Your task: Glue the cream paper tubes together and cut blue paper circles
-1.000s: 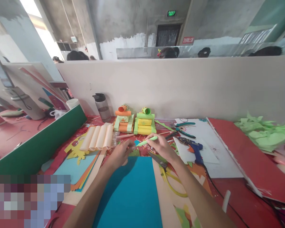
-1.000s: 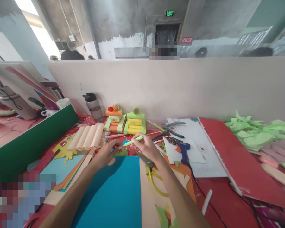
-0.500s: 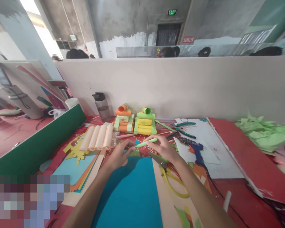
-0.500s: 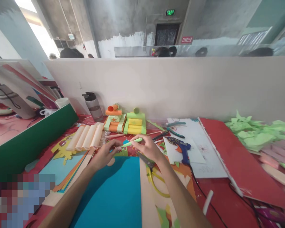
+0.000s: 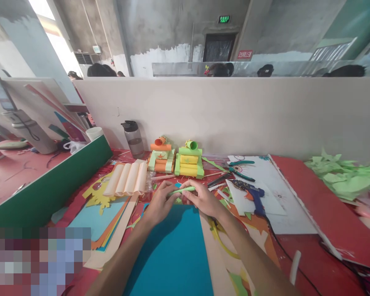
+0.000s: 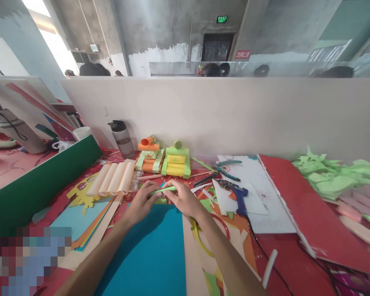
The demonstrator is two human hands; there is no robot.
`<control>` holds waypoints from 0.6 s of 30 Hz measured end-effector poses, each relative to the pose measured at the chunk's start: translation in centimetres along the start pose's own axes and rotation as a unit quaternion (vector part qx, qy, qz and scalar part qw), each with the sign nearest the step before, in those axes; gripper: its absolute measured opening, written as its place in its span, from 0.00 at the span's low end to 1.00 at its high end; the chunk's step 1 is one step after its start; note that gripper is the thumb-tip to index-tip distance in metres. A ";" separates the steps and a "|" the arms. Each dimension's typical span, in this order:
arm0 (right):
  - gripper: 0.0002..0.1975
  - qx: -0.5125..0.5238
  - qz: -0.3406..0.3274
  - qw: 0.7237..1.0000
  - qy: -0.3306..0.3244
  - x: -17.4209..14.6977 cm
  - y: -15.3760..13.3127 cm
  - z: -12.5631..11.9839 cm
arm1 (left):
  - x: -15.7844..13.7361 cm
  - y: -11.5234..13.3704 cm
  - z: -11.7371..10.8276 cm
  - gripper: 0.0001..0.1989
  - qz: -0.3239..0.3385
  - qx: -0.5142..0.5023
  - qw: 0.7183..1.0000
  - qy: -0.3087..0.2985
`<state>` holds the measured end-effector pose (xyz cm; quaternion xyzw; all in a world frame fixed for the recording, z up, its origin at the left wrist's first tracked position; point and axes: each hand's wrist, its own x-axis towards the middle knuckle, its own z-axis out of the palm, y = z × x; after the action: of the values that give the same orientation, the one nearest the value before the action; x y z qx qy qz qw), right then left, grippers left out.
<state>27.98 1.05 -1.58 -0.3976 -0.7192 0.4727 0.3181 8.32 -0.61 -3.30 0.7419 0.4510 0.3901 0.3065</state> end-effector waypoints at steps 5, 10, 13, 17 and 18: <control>0.14 -0.028 -0.005 1.000 -0.007 -0.2 -0.5 -0.3 | -0.1 -0.2 -1.4 0.14 -0.001 0.061 0.998 0.022; 0.14 -0.075 0.002 0.997 0.009 -0.3 -0.7 -2.1 | -0.1 -1.5 -2.8 0.15 -0.029 0.118 0.991 0.054; 0.16 -0.085 -0.006 0.996 0.022 -0.4 -0.9 -2.5 | 0.0 -1.5 -3.2 0.16 -0.020 0.122 0.991 0.049; 0.15 -0.109 -0.023 0.994 0.008 -0.5 -1.7 -1.9 | -0.1 -0.7 -2.7 0.16 0.025 0.088 0.996 -0.005; 0.14 -0.116 -0.027 0.993 0.010 -0.4 -1.9 -1.7 | -0.2 -0.6 -2.4 0.14 0.029 0.073 0.997 -0.014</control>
<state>29.10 0.94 0.77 -0.4165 -0.7766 0.3735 0.2898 5.92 -0.28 -2.59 0.7805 0.4519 0.3548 0.2465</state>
